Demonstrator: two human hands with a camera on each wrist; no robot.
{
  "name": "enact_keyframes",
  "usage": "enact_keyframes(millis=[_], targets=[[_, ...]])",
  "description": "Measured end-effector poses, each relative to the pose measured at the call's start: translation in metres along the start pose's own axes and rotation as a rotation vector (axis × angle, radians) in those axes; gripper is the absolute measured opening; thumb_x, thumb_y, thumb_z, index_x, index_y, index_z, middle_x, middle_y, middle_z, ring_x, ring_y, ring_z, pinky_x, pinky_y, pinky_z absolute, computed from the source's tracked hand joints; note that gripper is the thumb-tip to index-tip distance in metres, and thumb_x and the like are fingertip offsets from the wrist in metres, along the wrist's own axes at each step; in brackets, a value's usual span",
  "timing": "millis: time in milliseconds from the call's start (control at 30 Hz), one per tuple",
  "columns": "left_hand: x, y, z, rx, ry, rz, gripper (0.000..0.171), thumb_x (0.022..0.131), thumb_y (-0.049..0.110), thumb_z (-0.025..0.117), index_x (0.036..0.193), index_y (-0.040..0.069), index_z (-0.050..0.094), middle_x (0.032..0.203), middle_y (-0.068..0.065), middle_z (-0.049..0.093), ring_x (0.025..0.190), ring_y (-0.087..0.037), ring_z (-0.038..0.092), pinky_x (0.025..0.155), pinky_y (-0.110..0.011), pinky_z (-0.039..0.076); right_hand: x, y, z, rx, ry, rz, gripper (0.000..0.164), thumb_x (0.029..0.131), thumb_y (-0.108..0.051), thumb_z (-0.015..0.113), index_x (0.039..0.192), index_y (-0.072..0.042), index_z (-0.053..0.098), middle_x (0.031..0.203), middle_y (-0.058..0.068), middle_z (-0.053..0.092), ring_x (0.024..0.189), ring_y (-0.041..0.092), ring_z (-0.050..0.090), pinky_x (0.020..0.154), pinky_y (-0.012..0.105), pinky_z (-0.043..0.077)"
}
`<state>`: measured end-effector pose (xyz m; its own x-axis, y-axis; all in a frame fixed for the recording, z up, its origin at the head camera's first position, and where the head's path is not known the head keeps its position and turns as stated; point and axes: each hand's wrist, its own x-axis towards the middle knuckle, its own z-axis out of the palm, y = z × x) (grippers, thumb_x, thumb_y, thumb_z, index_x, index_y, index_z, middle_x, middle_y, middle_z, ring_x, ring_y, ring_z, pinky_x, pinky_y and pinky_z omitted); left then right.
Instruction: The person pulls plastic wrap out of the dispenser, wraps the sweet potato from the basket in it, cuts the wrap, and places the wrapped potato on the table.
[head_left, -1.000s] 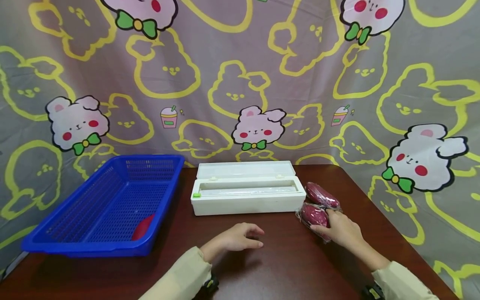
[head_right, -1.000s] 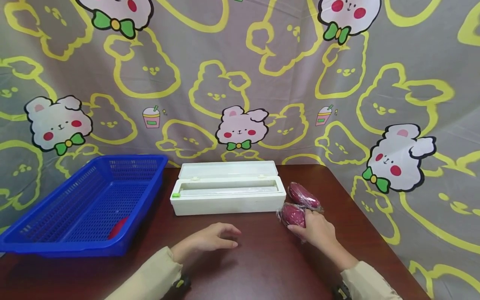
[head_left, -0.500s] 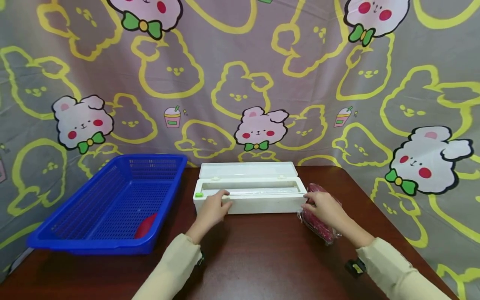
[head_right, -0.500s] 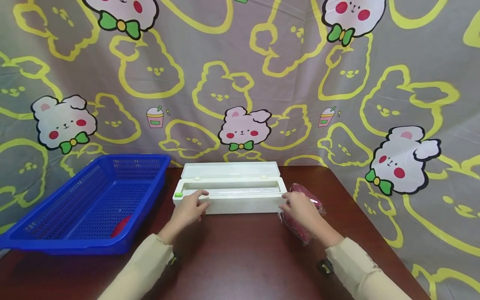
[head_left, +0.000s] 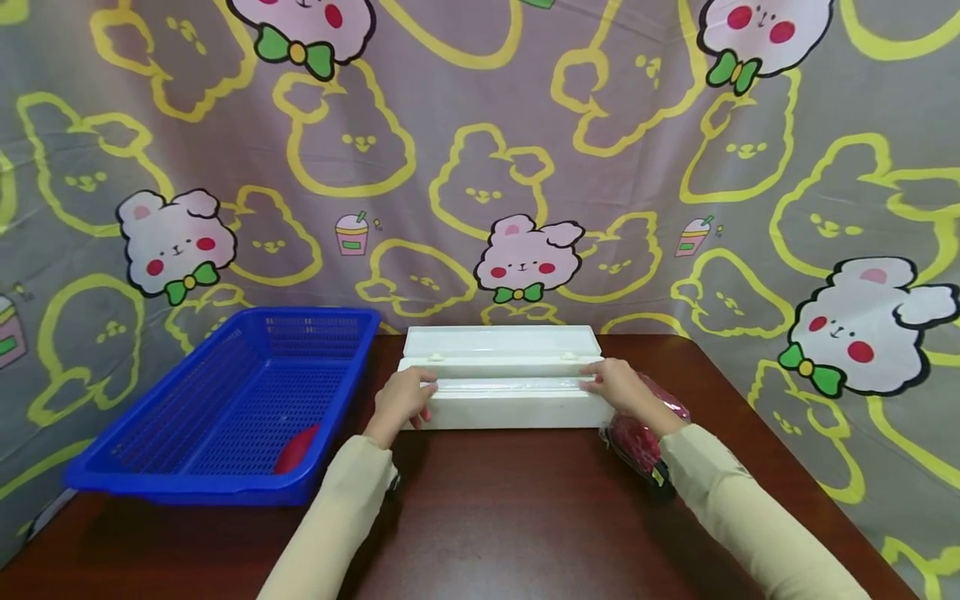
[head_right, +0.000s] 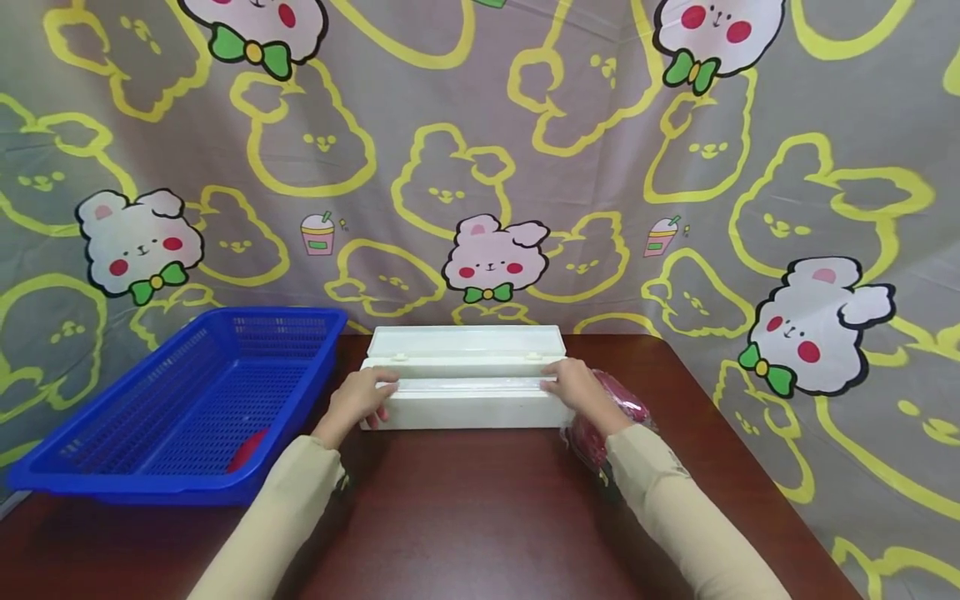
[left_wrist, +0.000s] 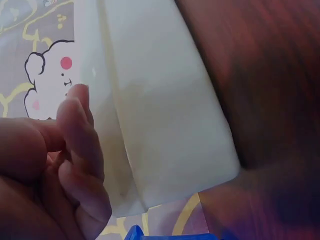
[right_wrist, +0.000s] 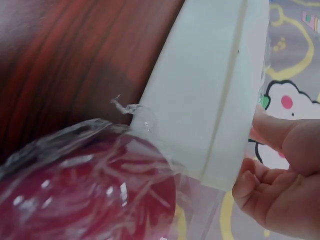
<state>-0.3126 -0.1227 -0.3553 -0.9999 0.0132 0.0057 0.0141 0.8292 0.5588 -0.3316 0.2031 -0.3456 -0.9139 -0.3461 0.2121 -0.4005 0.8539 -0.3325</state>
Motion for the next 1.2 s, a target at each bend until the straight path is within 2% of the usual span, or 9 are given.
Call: enact_keyframes(millis=[67, 200, 367, 467, 567, 733, 833, 1067, 1200], targets=[[0.004, -0.001, -0.001, -0.018, -0.024, -0.006, 0.026, 0.089, 0.022, 0.053, 0.111, 0.012, 0.063, 0.048, 0.002, 0.058, 0.04, -0.013, 0.056, 0.058, -0.034, 0.043, 0.003, 0.001, -0.001, 0.011, -0.026, -0.003, 0.02, 0.082, -0.01, 0.064, 0.096, 0.003, 0.068, 0.085, 0.015, 0.065, 0.073, 0.022, 0.056, 0.06, 0.032, 0.044], [0.012, -0.005, -0.004, -0.11, -0.055, -0.046, 0.023, 0.088, 0.022, 0.054, 0.103, 0.009, 0.066, 0.052, -0.001, 0.06, 0.042, -0.015, 0.058, 0.044, -0.028, 0.042, 0.008, 0.001, -0.002, 0.026, -0.042, -0.034, 0.013, 0.082, -0.009, 0.063, 0.085, 0.001, 0.071, 0.082, 0.012, 0.067, 0.066, 0.018, 0.054, 0.057, 0.03, 0.042], [0.016, -0.009, -0.006, -0.287, -0.098, -0.057, 0.033, 0.089, 0.016, 0.052, 0.118, 0.001, 0.054, 0.055, -0.006, 0.061, 0.039, -0.016, 0.056, 0.038, -0.024, 0.041, 0.009, 0.0, -0.001, 0.048, -0.079, 0.02, 0.015, 0.084, -0.011, 0.062, 0.087, 0.001, 0.071, 0.082, 0.01, 0.067, 0.059, 0.012, 0.046, 0.053, 0.026, 0.039], [0.018, -0.009, -0.009, -0.322, -0.15, -0.064, 0.035, 0.089, 0.012, 0.049, 0.122, 0.0, 0.049, 0.055, -0.008, 0.06, 0.039, -0.017, 0.055, 0.038, -0.025, 0.041, 0.008, 0.001, 0.002, 0.052, -0.078, 0.055, 0.016, 0.084, -0.012, 0.062, 0.088, 0.0, 0.071, 0.083, 0.01, 0.067, 0.059, 0.012, 0.047, 0.052, 0.026, 0.039], [0.022, -0.005, -0.014, -0.262, -0.17, -0.087, 0.03, 0.087, 0.011, 0.051, 0.115, 0.0, 0.056, 0.054, -0.009, 0.06, 0.041, -0.019, 0.057, 0.038, -0.026, 0.041, 0.008, 0.002, 0.003, 0.05, -0.055, 0.051, 0.015, 0.083, -0.011, 0.062, 0.086, 0.0, 0.071, 0.082, 0.01, 0.067, 0.059, 0.013, 0.048, 0.052, 0.027, 0.039], [0.03, 0.001, -0.017, -0.138, -0.141, -0.104, 0.014, 0.083, 0.009, 0.058, 0.093, 0.003, 0.066, 0.053, -0.006, 0.061, 0.044, -0.018, 0.06, 0.038, -0.024, 0.041, 0.008, 0.003, 0.005, 0.051, -0.044, 0.05, 0.016, 0.084, -0.012, 0.061, 0.086, 0.001, 0.071, 0.082, 0.01, 0.067, 0.06, 0.013, 0.048, 0.053, 0.027, 0.039], [0.035, 0.004, -0.015, -0.083, -0.137, -0.096, 0.009, 0.081, 0.01, 0.062, 0.086, 0.004, 0.068, 0.054, -0.005, 0.061, 0.045, -0.017, 0.06, 0.039, -0.024, 0.042, 0.008, 0.004, 0.006, 0.049, -0.051, 0.05, 0.016, 0.084, -0.012, 0.061, 0.087, 0.0, 0.071, 0.083, 0.01, 0.067, 0.061, 0.014, 0.049, 0.053, 0.028, 0.04], [0.036, 0.012, -0.013, 0.049, -0.143, 0.01, 0.011, 0.083, 0.015, 0.06, 0.079, 0.005, 0.063, 0.054, -0.004, 0.059, 0.043, -0.016, 0.058, 0.042, -0.027, 0.043, 0.008, 0.005, 0.004, 0.045, -0.063, 0.039, 0.016, 0.084, -0.013, 0.062, 0.087, -0.001, 0.071, 0.082, 0.009, 0.067, 0.061, 0.013, 0.048, 0.054, 0.028, 0.04], [0.037, 0.019, -0.011, 0.043, -0.116, 0.068, 0.024, 0.08, 0.026, 0.066, 0.094, 0.007, 0.065, 0.053, -0.004, 0.057, 0.04, -0.014, 0.052, 0.047, -0.028, 0.042, 0.008, 0.005, 0.001, 0.052, -0.062, 0.042, 0.016, 0.083, -0.013, 0.062, 0.087, 0.0, 0.071, 0.081, 0.009, 0.067, 0.061, 0.014, 0.048, 0.054, 0.027, 0.039]])
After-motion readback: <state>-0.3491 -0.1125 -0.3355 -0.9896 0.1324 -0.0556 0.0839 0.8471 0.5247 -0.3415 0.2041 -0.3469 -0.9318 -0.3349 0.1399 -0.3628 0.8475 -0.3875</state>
